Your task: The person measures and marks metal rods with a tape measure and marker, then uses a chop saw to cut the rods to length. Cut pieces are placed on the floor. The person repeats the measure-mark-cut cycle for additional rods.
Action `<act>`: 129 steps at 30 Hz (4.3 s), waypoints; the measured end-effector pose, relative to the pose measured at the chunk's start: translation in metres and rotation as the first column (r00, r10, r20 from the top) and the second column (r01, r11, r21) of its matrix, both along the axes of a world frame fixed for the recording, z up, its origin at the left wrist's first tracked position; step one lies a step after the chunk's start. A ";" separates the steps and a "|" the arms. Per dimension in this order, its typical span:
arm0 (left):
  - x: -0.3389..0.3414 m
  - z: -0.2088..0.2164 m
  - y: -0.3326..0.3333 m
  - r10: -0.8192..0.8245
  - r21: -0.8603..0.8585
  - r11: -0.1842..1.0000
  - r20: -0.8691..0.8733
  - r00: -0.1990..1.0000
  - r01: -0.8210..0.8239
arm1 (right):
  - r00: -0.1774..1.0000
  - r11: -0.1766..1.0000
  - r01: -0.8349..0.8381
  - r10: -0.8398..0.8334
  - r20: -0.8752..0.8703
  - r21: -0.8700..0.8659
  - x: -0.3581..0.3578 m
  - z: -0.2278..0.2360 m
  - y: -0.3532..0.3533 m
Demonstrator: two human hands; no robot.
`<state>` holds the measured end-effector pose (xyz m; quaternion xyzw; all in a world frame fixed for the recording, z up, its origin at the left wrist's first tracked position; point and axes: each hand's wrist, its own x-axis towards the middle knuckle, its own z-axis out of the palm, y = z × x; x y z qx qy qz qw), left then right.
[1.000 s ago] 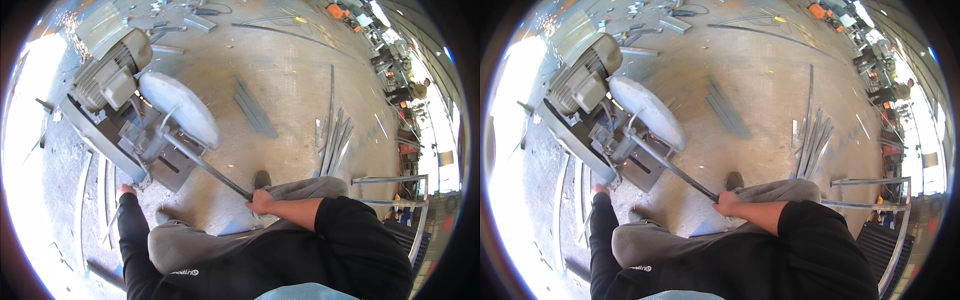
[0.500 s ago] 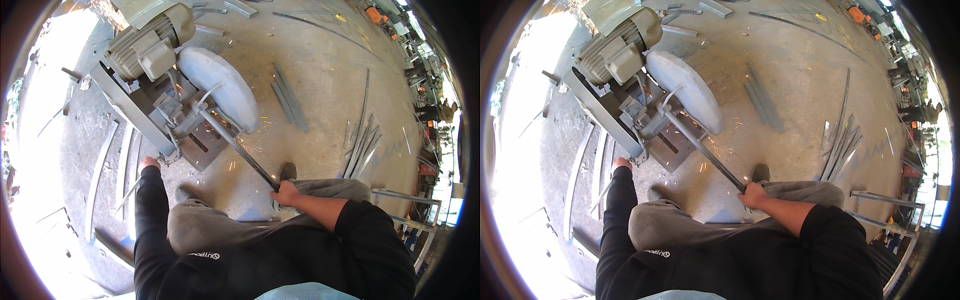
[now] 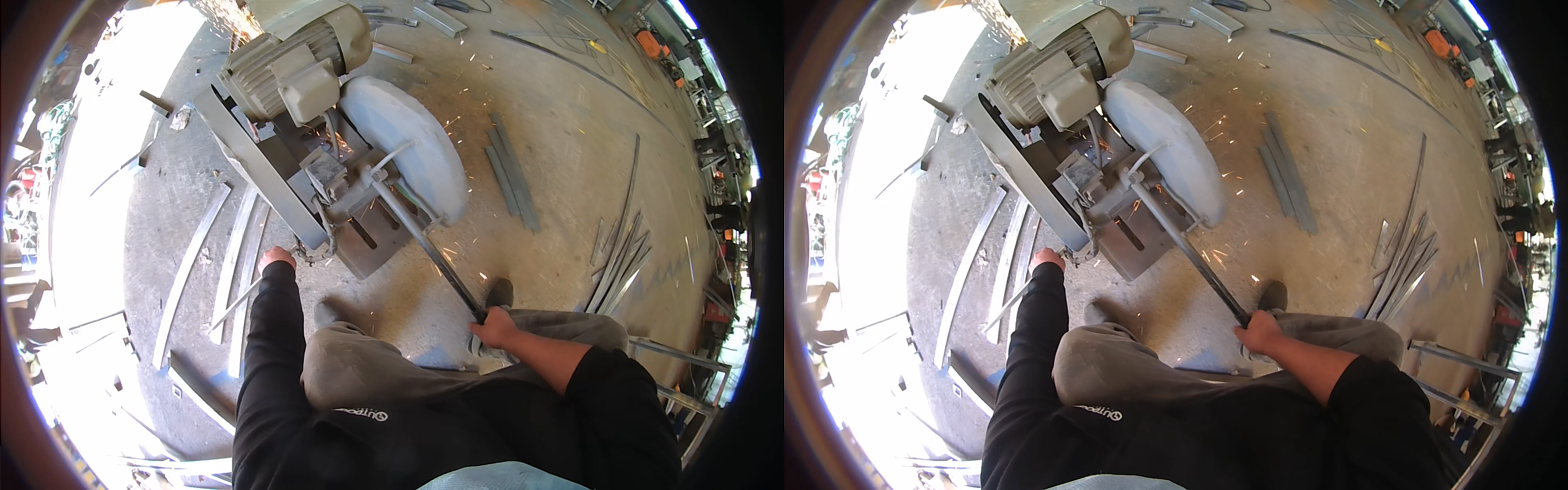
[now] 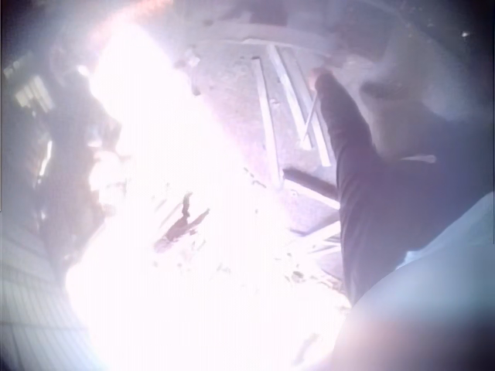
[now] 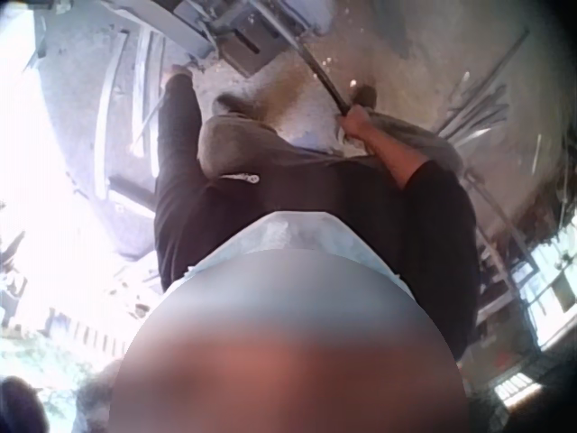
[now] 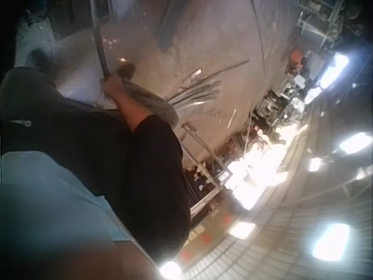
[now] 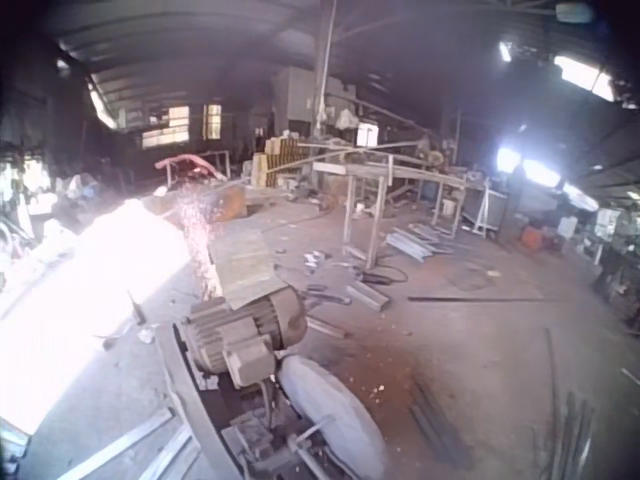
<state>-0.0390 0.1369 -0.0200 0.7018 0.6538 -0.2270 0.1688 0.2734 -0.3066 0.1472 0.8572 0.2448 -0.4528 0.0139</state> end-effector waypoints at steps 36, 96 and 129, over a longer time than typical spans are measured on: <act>0.000 -0.005 0.002 -0.001 0.030 1.000 0.016 1.000 0.000 | 0.998 0.997 -0.059 0.059 0.017 -0.040 0.000 -0.011 0.001; -0.200 0.029 -0.186 -0.016 0.088 0.995 0.609 0.793 -0.047 | 0.599 0.528 -0.776 0.447 0.665 0.344 -0.011 0.403 0.096; -0.169 0.164 -0.238 -0.332 0.690 0.487 0.713 0.618 -0.535 | 0.857 -0.193 -0.500 -0.250 0.450 0.844 0.016 0.359 0.126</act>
